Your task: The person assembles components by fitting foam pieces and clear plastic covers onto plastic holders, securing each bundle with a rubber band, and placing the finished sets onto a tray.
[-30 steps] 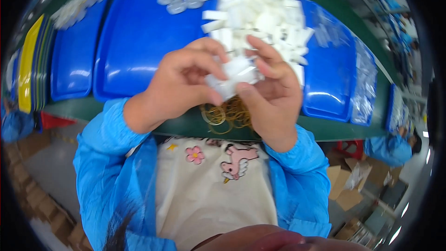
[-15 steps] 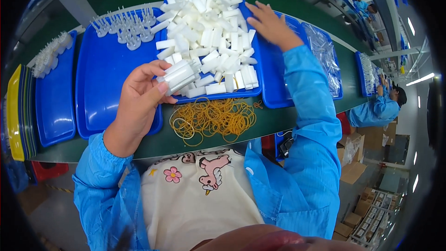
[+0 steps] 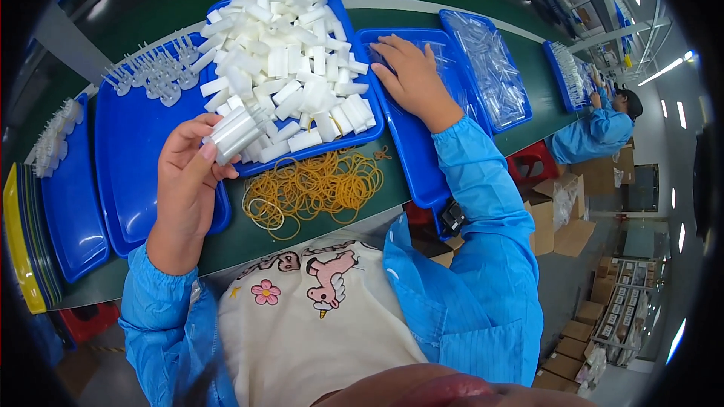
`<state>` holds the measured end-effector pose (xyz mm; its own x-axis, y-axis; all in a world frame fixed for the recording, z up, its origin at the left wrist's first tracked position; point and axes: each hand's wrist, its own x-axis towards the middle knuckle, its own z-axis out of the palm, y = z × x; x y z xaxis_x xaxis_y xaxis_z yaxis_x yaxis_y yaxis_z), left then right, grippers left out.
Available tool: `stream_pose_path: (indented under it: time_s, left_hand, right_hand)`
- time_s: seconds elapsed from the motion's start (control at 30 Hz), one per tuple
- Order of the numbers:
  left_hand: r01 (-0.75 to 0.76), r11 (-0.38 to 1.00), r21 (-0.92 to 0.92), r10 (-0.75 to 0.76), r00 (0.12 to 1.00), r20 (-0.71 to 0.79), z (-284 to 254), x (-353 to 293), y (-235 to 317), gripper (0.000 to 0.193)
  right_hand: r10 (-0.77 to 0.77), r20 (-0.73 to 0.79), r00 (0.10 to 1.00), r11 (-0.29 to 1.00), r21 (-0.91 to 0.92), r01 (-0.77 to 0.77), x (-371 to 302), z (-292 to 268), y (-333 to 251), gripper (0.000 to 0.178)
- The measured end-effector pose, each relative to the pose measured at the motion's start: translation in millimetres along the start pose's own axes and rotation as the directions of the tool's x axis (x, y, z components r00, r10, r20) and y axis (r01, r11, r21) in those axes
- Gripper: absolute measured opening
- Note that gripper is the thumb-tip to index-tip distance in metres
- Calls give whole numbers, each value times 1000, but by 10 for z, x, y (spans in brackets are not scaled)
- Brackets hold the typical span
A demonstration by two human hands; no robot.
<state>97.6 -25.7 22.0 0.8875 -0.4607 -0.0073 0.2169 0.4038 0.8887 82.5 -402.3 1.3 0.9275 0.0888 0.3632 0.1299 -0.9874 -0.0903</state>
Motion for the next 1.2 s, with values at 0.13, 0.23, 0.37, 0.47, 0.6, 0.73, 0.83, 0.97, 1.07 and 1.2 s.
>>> stream_pose_path:
  time_s: [0.13,0.23,0.37,0.47,0.6,0.73,0.83,0.97,1.07,1.2]
  left_hand:
    - [11,999,-50,-11,1000,-8,-13,-1,-25,17]
    - [7,999,-38,-6,1000,2,-1,-46,-24,17]
    - [2,999,-48,-2,1000,11,0,-29,-19,17]
    - [0,997,-77,1,1000,11,-25,-33,-12,17]
    - [7,998,-65,-7,1000,-5,-30,-14,-10,17]
    - [28,998,-56,-27,1000,12,-13,-18,-6,19]
    - [21,999,-37,-21,1000,-4,1,-39,8,26]
    - [19,998,-56,-18,1000,7,27,-4,33,36]
    - [11,999,-32,-11,1000,-7,44,19,40,41]
    - [2,999,-47,-5,998,-67,-6,-3,48,48]
  right_hand:
    - [74,66,995,997,25,-76,198,96,72,39]
    - [78,59,995,997,23,-80,452,189,176,40]
    - [78,102,992,995,55,-84,691,235,345,40]
    - [-26,285,958,980,198,-32,589,-14,419,39]
    - [-200,516,833,954,297,45,81,-544,143,35]
    - [-141,298,944,935,353,28,-272,-586,86,33]
    - [151,158,976,843,495,-210,-240,-633,255,31]
    - [296,-42,954,855,457,-245,24,-403,865,33]
    - [203,13,979,936,291,-198,197,-211,1140,38]
    - [131,254,958,970,169,-177,186,-124,1009,41]
